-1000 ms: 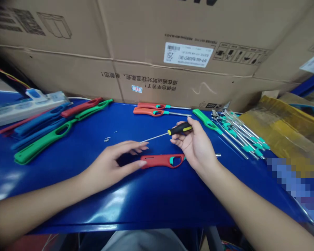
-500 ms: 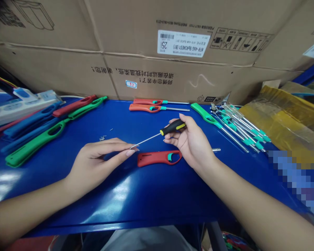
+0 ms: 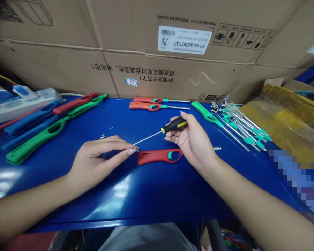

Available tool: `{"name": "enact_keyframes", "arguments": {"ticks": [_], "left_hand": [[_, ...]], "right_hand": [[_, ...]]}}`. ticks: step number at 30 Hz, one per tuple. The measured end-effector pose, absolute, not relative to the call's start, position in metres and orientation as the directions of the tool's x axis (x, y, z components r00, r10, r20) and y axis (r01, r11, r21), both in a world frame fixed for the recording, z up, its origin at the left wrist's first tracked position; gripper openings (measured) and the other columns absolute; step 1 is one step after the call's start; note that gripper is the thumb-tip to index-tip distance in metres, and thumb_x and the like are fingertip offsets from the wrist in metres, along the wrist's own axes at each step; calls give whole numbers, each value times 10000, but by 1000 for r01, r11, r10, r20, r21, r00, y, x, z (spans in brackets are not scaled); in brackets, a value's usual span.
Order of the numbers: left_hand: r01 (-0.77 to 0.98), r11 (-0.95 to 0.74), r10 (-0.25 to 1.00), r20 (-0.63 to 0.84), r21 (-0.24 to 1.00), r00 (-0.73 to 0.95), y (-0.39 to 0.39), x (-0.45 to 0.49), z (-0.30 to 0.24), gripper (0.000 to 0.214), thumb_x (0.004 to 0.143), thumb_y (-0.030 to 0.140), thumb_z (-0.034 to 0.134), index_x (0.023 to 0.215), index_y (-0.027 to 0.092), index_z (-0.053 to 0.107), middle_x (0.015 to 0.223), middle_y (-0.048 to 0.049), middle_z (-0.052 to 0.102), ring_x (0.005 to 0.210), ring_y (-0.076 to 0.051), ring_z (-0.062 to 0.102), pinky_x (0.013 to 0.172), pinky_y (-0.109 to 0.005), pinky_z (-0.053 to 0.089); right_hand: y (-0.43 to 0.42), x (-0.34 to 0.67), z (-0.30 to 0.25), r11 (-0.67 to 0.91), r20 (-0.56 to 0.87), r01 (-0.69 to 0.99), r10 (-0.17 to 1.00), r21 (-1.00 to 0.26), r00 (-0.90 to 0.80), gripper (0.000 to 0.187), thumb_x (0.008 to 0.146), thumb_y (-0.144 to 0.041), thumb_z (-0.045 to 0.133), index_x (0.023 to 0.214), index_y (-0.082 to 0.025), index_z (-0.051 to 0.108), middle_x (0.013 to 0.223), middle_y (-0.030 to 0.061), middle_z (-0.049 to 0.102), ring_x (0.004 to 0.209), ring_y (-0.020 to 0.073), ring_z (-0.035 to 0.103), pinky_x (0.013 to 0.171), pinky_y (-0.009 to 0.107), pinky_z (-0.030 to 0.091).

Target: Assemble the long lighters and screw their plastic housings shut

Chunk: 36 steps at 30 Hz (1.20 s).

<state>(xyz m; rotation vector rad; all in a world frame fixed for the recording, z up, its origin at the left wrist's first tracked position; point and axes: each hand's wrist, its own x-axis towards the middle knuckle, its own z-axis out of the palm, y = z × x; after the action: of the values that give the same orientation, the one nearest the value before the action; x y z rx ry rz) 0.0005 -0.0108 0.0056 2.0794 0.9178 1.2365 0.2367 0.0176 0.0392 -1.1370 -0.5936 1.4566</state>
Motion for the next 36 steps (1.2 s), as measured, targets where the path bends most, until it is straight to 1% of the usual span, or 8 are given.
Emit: {"name": "enact_keyframes", "arguments": {"ticks": [5, 8, 13, 17, 21, 28, 32, 36], "left_hand": [[279, -623, 774, 524, 730, 356, -9, 2, 4, 55, 899, 146, 760, 919, 172, 805, 884, -7, 806, 797, -108, 734, 770, -191, 576], [285, -619, 776, 514, 732, 365, -9, 2, 3, 52, 900, 150, 761, 915, 176, 804, 881, -7, 802, 796, -110, 728, 756, -200, 572], [290, -633, 763, 516, 718, 389, -10, 1, 3, 52, 899, 157, 759, 885, 187, 799, 848, -3, 794, 757, -119, 717, 707, -221, 564], [297, -637, 757, 503, 712, 417, -11, 0, 4, 55, 898, 163, 753, 892, 190, 800, 850, -14, 794, 759, -133, 717, 699, -236, 564], [295, -646, 745, 497, 704, 445, -12, 0, 4, 72, 909, 174, 733, 906, 198, 801, 848, -24, 793, 761, -146, 719, 700, -253, 567], [296, -642, 744, 480, 707, 465, -12, 0, 3, 85, 912, 185, 722, 907, 190, 807, 847, -36, 795, 751, -152, 721, 696, -257, 573], [297, -641, 743, 474, 707, 473, -12, -1, 3, 87, 909, 177, 722, 911, 181, 809, 846, -43, 793, 746, -150, 719, 690, -254, 572], [290, -649, 736, 483, 704, 474, -12, -1, 3, 84, 907, 177, 722, 916, 180, 805, 844, -46, 790, 740, -152, 717, 678, -253, 573]], "right_hand": [[17, 238, 36, -215, -278, -435, 957, -874, 85, 390, 1017, -302, 441, 745, -162, 682, 638, 34, 693, 457, 111, 615, 461, 211, 566], [17, 239, 33, -173, -230, -412, 969, -894, 92, 353, 1000, -299, 481, 755, -160, 693, 650, 30, 687, 480, 112, 619, 478, 214, 569], [17, 241, 31, -61, -103, -337, 989, -939, 108, 258, 939, -302, 567, 764, -165, 697, 681, 32, 677, 514, 126, 621, 489, 238, 570], [14, 242, 36, 39, 14, -247, 995, -968, 103, 237, 910, -285, 579, 730, -175, 686, 703, 40, 676, 515, 137, 623, 489, 262, 567], [11, 241, 41, 108, 88, -176, 989, -978, 115, 230, 880, -277, 576, 686, -204, 675, 688, 36, 667, 507, 141, 618, 468, 270, 547], [10, 242, 42, 170, 157, -143, 983, -975, 101, 204, 850, -290, 605, 677, -216, 684, 686, 38, 668, 486, 142, 606, 458, 292, 533], [10, 243, 41, 201, 191, -154, 979, -967, 74, 220, 865, -275, 581, 682, -220, 690, 679, 31, 676, 471, 136, 593, 458, 289, 527], [10, 243, 40, 205, 197, -151, 978, -967, 71, 222, 880, -303, 609, 690, -216, 683, 691, 29, 669, 477, 129, 587, 463, 285, 528]]}}
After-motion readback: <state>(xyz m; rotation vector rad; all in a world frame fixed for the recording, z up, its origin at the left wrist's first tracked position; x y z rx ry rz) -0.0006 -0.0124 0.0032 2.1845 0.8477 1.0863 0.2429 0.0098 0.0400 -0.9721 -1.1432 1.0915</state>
